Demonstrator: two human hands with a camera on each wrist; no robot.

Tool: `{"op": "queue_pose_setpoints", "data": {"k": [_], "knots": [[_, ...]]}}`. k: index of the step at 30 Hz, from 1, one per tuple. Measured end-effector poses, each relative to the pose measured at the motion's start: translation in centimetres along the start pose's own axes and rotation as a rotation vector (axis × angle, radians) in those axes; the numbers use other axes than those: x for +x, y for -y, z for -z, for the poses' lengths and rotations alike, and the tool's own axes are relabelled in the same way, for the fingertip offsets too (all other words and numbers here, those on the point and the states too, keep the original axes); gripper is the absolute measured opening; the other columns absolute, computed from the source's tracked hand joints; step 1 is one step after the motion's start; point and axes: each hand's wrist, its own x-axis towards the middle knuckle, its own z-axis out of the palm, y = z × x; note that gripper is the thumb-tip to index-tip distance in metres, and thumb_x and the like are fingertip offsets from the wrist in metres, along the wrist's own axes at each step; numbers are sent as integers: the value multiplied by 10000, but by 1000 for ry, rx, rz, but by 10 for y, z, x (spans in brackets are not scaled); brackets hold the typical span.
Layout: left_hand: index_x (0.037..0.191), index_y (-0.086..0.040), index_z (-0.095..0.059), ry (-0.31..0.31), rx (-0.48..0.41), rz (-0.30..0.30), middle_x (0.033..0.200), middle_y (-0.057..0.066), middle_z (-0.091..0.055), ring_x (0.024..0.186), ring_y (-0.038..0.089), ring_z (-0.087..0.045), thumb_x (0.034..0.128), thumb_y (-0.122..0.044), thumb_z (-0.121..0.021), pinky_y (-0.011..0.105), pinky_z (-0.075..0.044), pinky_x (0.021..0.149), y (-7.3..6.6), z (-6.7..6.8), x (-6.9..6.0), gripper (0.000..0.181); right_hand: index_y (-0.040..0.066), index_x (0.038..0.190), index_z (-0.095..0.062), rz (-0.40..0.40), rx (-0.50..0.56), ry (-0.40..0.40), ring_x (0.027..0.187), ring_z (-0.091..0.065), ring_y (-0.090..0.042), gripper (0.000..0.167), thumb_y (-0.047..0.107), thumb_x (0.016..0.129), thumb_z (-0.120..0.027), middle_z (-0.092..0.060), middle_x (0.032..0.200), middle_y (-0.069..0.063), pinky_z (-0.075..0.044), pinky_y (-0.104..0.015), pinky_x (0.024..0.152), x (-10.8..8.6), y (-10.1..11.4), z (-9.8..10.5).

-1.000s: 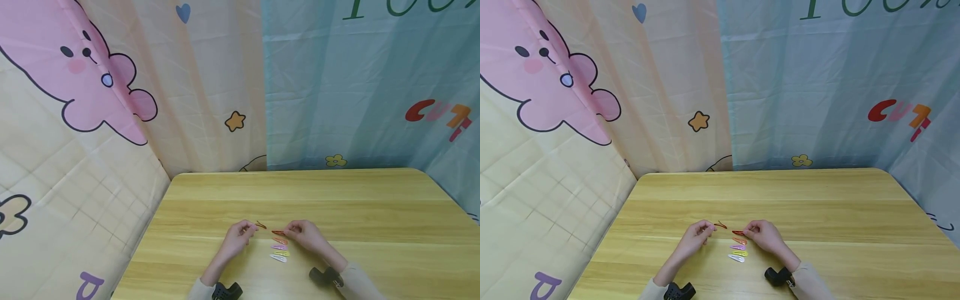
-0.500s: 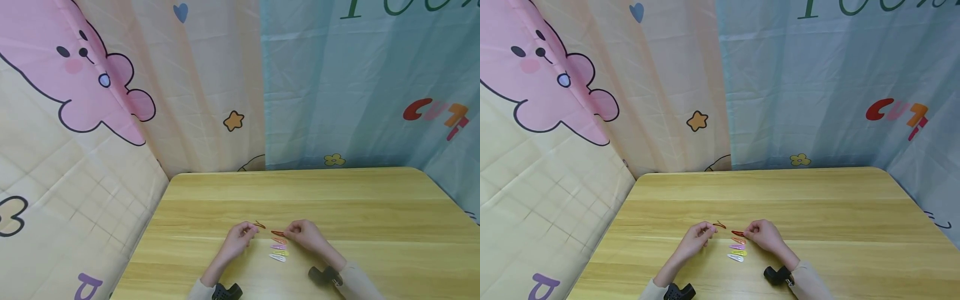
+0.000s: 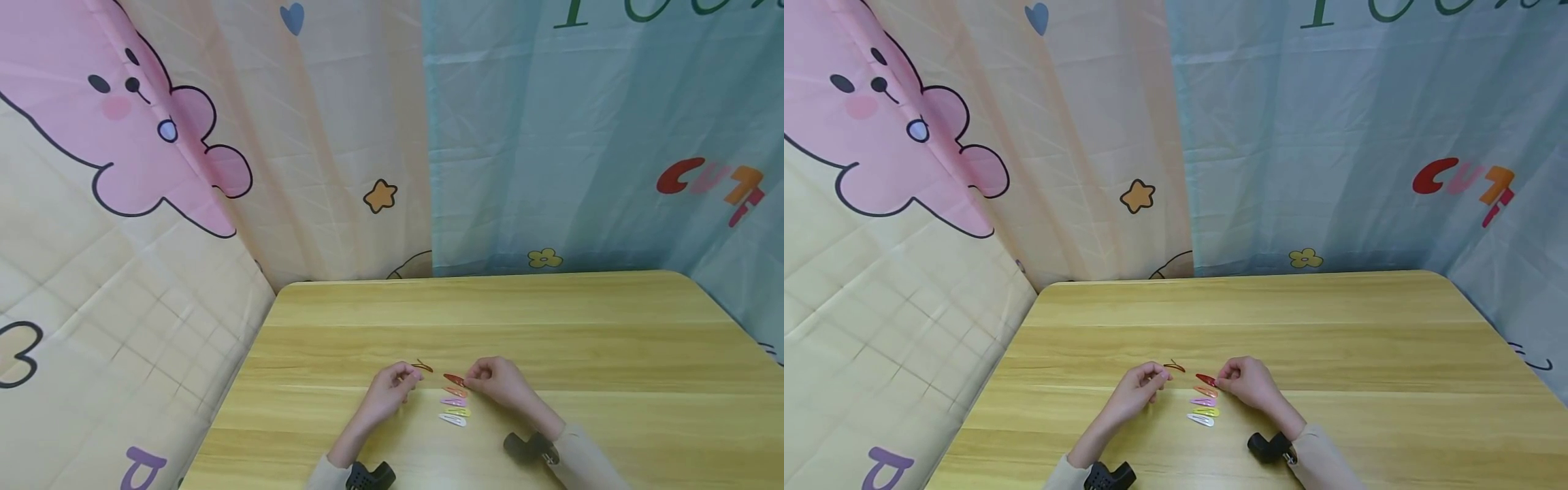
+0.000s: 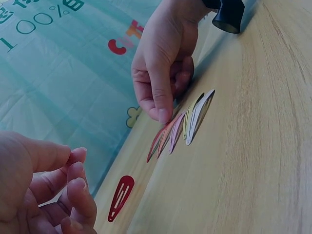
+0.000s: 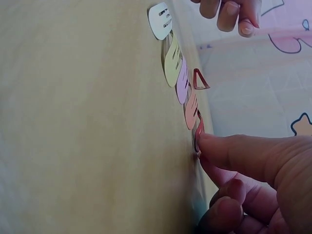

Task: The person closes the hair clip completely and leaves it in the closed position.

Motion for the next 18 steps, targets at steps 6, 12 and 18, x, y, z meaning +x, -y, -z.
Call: {"op": "queue_pose_setpoints", "data": {"k": [6,12,18], "knots": [[968,8,-645,-14,19,2,773,13,-531,524,68,-429,973,-190,-556,187,-337,434,24,-1,9,217,120,756,-668,13,0,-2,555,-425,-118,115,178,816,-746,-500,604,45,-341,-251,507,0,0,1],[951,-11,-649,-14,7,-11,756,24,-532,518,83,-439,966,-228,-570,183,-330,409,29,0,10,231,126,758,-675,31,-25,-9,544,-429,-107,113,180,852,-706,-514,607,61,-346,-246,509,1,-2,1],[942,-12,-643,-20,28,-10,763,58,-550,503,83,-445,957,-232,-584,171,-334,391,32,-1,10,229,119,765,-680,45,-21,-4,549,-435,-106,131,196,871,-686,-531,625,62,-349,-244,506,1,0,1]]}}
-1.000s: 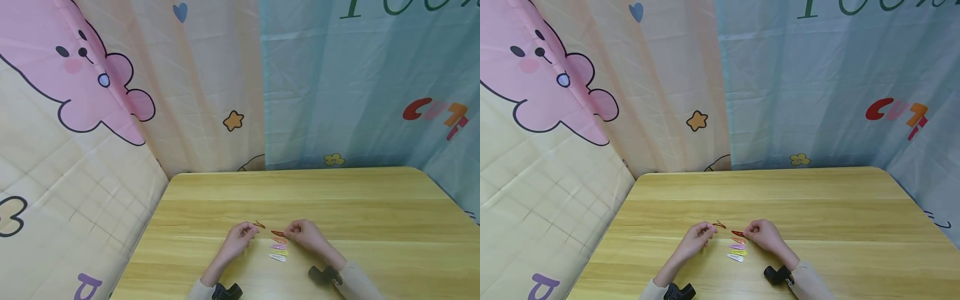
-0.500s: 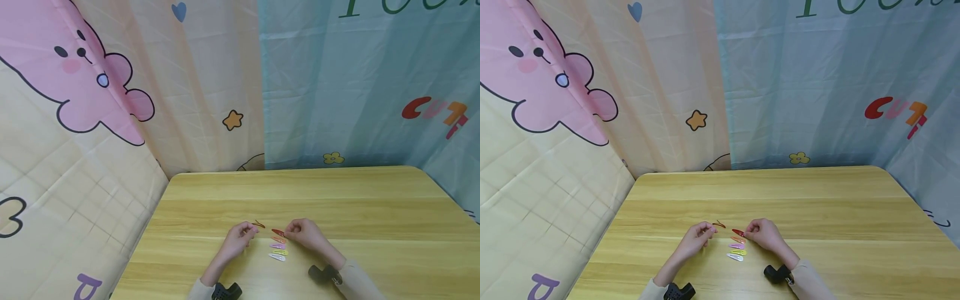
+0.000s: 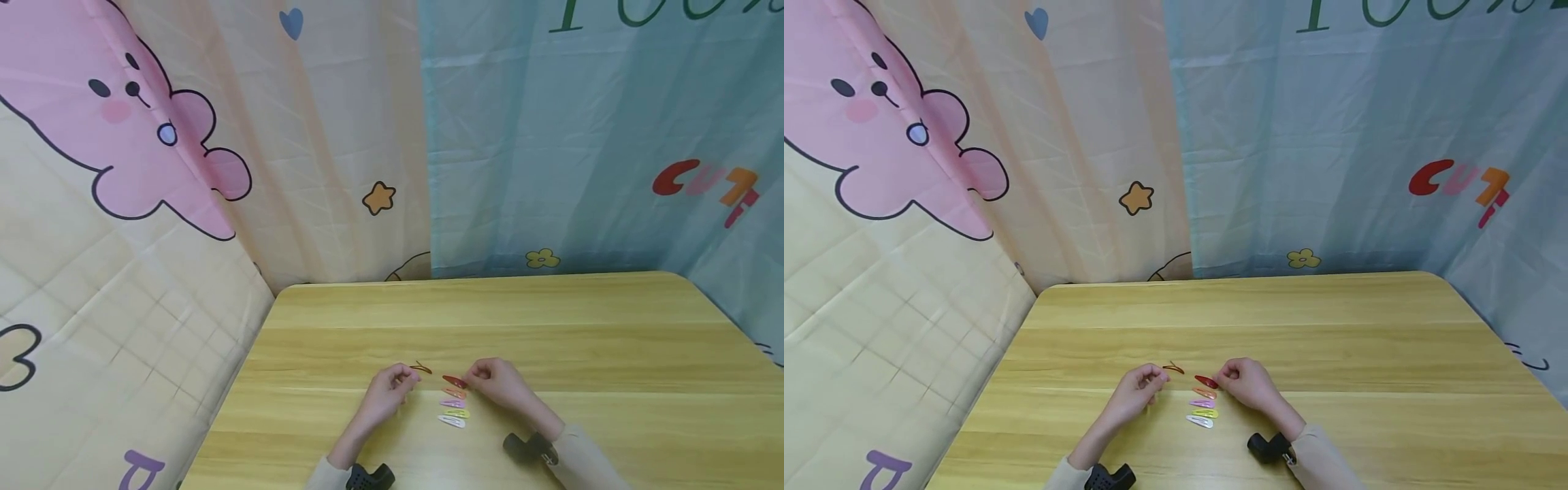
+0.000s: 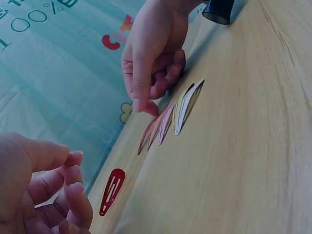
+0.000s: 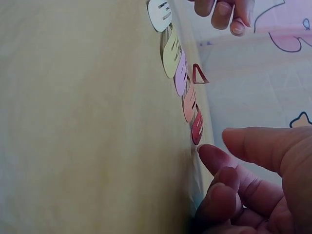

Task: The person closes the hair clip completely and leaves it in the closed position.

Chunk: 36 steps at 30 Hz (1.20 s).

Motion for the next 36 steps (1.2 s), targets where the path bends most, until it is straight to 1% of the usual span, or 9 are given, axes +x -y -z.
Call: {"op": "queue_pose_setpoints", "data": {"k": [5,10,14,17,21,23,28,31,36], "knots": [[912,-59,-649,-38,78,-31,755,0,-559,533,86,-486,940,-227,-612,193,-379,433,3,-3,0,174,113,765,-679,1,13,-1,548,-426,-102,172,241,880,-683,-522,619,59,-348,-243,505,-1,2,0],[888,-119,-653,-103,181,-82,747,-59,-559,593,67,-491,903,-226,-663,222,-418,521,6,-6,4,109,111,760,-672,17,17,-5,533,-417,-94,200,266,886,-676,-518,608,48,-351,-243,501,-2,5,3],[883,-144,-653,-182,276,-99,775,-75,-555,620,61,-494,863,-271,-711,235,-415,550,10,-5,8,141,107,787,-677,13,42,11,524,-413,-83,202,278,893,-666,-540,619,29,-349,-228,485,-2,8,4],[897,-145,-663,-213,329,-107,814,-64,-557,678,75,-516,839,-295,-734,250,-430,603,13,-3,11,176,100,815,-684,2,76,27,507,-394,-75,200,280,900,-659,-530,614,23,-329,-212,457,-2,9,5],[939,-113,-679,-206,371,-126,858,-16,-576,759,140,-532,816,-325,-751,285,-436,672,15,2,14,255,91,829,-685,0,106,33,495,-380,-75,204,280,902,-659,-497,596,31,-314,-209,443,-2,11,7],[958,-103,-683,-200,386,-126,874,0,-582,781,159,-526,805,-340,-757,295,-429,693,17,4,15,292,88,826,-685,1,109,34,495,-383,-76,207,280,901,-661,-487,589,36,-315,-210,445,-2,12,6],[996,-109,-685,-176,427,-126,905,-3,-588,795,153,-514,798,-357,-759,296,-424,708,20,7,18,326,77,825,-684,8,108,38,498,-392,-79,225,287,901,-660,-490,588,35,-322,-211,449,-1,12,5],[1012,-109,-683,-151,450,-126,928,-2,-589,811,153,-515,799,-361,-758,306,-423,712,21,8,20,339,71,828,-682,16,107,42,504,-415,-84,237,295,900,-660,-519,606,6,-343,-217,453,-1,12,5],[996,-132,-689,-131,503,-131,930,-17,-591,826,144,-510,785,-370,-767,322,-412,726,23,8,23,328,73,834,-686,26,102,45,504,-438,-93,230,290,902,-657,-558,632,-29,-366,-224,452,0,11,5]]}}
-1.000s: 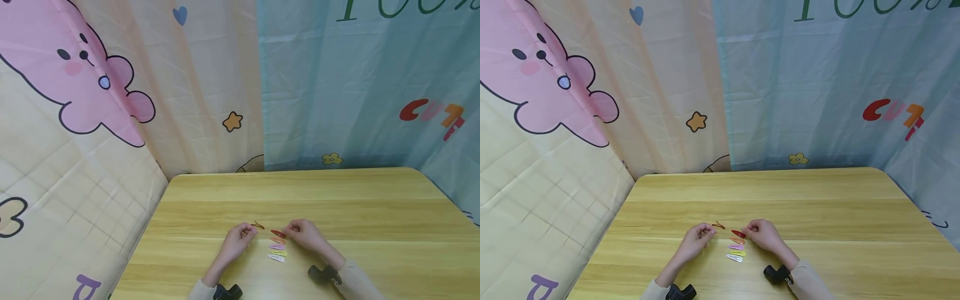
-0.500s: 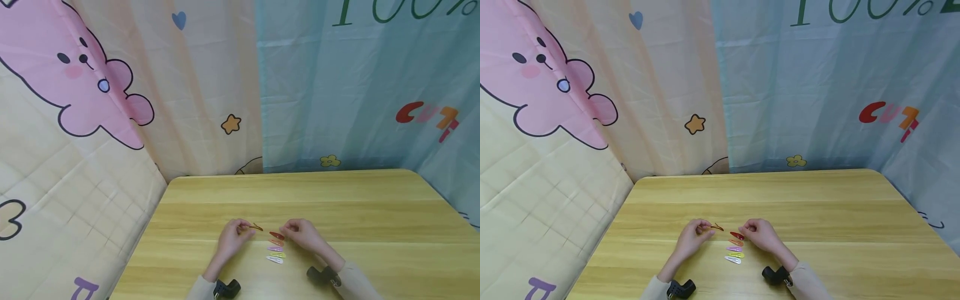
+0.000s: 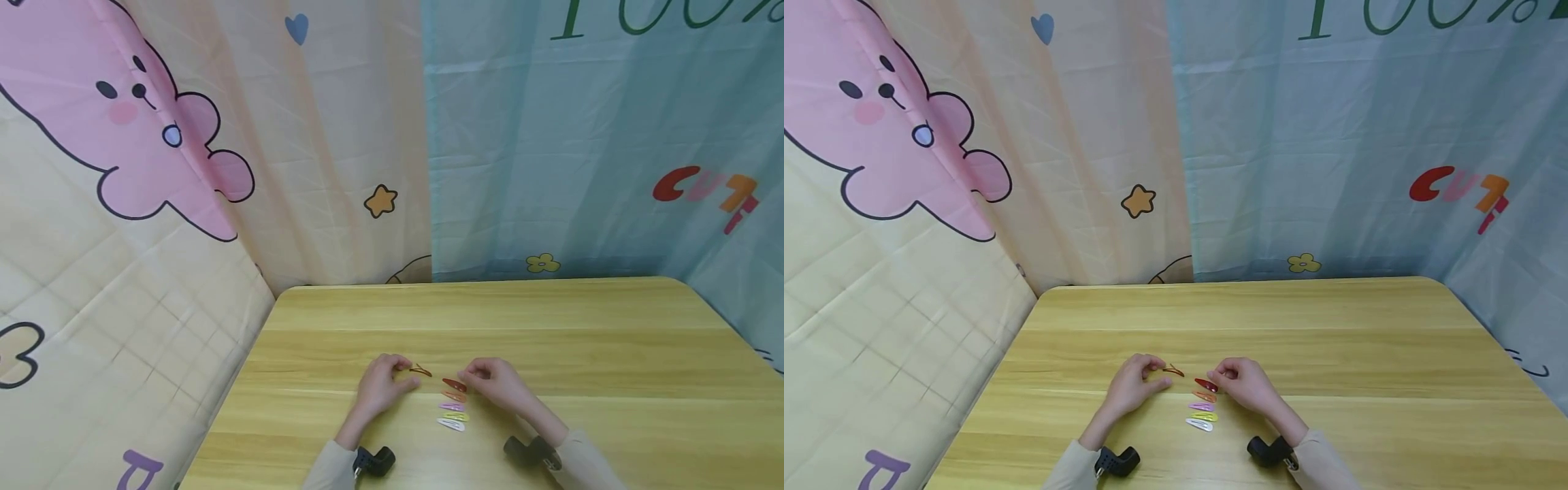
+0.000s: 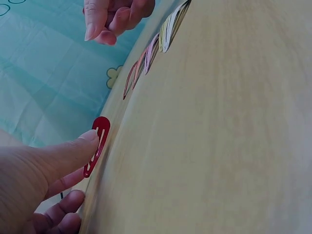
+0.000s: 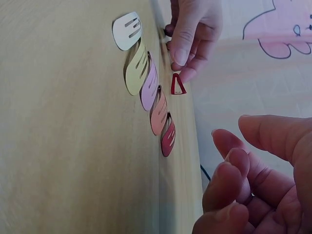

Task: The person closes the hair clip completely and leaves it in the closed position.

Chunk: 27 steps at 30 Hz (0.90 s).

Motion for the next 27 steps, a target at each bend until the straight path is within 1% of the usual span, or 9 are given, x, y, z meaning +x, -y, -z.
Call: {"op": "queue_pose_setpoints", "data": {"k": [7,13,20,27], "knots": [[969,-170,-687,-7,50,-16,920,-41,-575,828,137,-499,776,-374,-773,321,-402,727,1,-3,2,294,77,824,-682,-2,6,15,484,-411,-76,237,299,904,-654,-527,600,-17,-337,-214,437,0,-2,0],[958,-181,-687,-13,58,-16,923,-35,-566,848,150,-499,781,-360,-773,317,-398,727,-1,-4,2,267,78,808,-676,6,-2,26,469,-389,-62,238,295,905,-653,-502,583,20,-313,-206,429,0,-2,0],[939,-197,-688,-38,75,-18,893,-43,-557,812,132,-486,786,-368,-767,290,-385,691,-2,-6,1,242,68,826,-675,9,26,38,464,-395,-64,229,278,911,-647,-508,587,4,-311,-205,419,0,-3,0],[905,-197,-686,-55,75,-12,882,-54,-556,828,147,-506,798,-359,-760,297,-394,692,0,-7,1,208,70,827,-677,9,24,48,463,-397,-66,224,274,914,-643,-511,589,3,-311,-205,415,-1,-2,0]]}}
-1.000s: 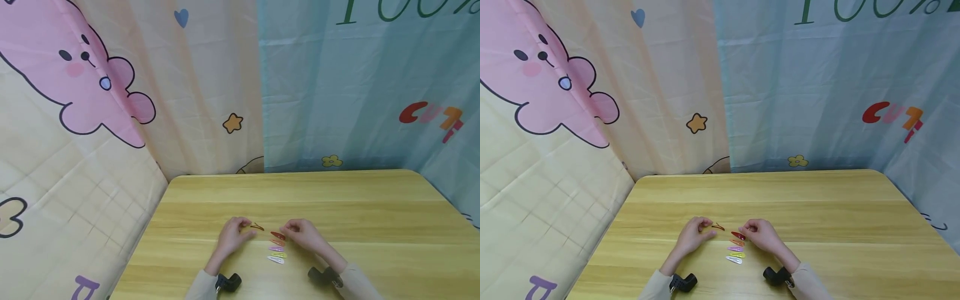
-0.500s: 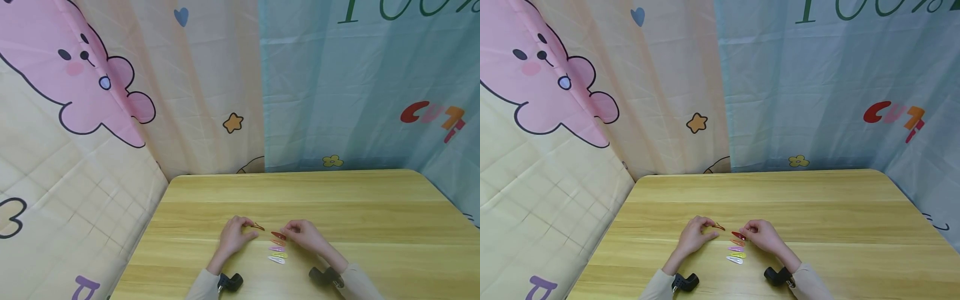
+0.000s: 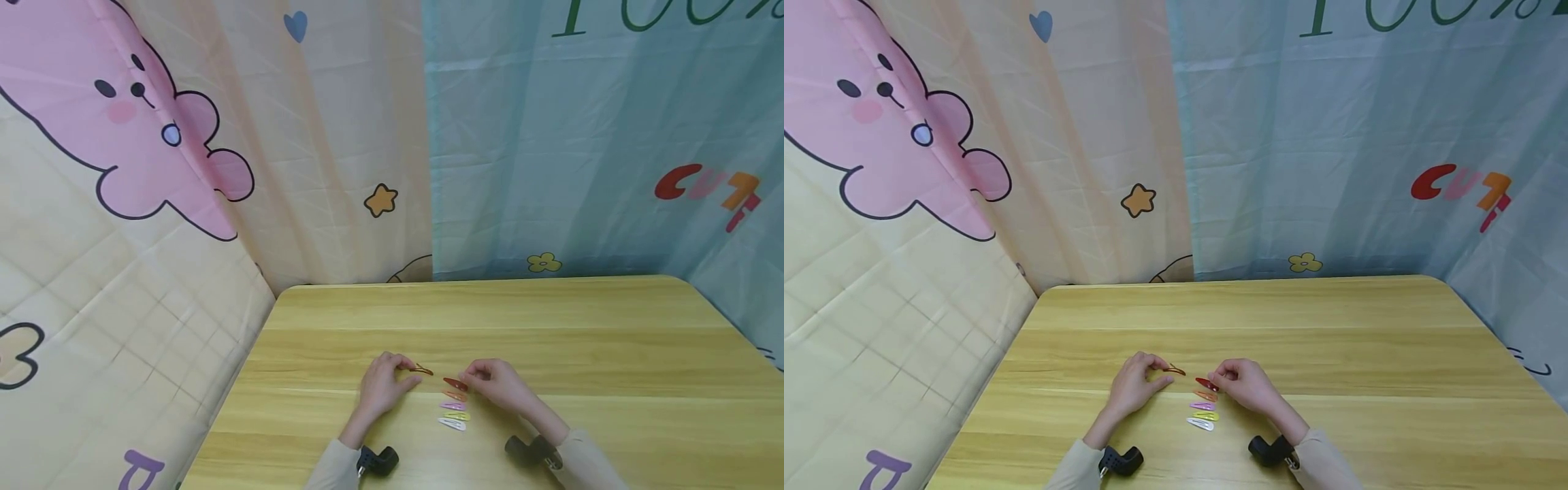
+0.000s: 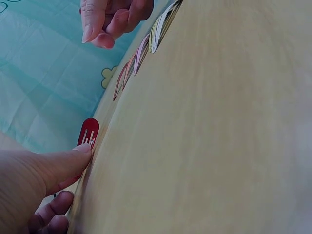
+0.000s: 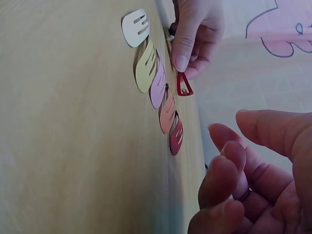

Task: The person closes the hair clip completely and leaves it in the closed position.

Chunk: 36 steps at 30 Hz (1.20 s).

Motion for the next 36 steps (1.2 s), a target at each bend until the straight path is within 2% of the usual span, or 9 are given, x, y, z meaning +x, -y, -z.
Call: {"op": "queue_pose_setpoints", "data": {"k": [9,21,36], "knots": [[853,-203,-677,-4,18,15,860,-63,-540,807,139,-503,800,-361,-758,283,-387,665,-1,0,0,185,69,834,-673,11,13,40,448,-404,-68,225,274,920,-637,-537,611,-31,-314,-209,404,0,0,-1],[795,-228,-656,-9,33,17,827,-85,-546,797,126,-493,807,-339,-756,269,-373,645,-1,0,0,150,81,814,-667,18,-16,33,445,-395,-57,236,290,920,-636,-487,573,41,-308,-205,404,0,-2,-3],[776,-225,-666,1,27,41,809,-104,-544,787,118,-487,805,-332,-757,269,-370,638,-2,1,-1,144,91,825,-677,2,-18,37,457,-403,-71,213,286,909,-651,-491,580,42,-320,-213,415,1,-1,-4]]}}
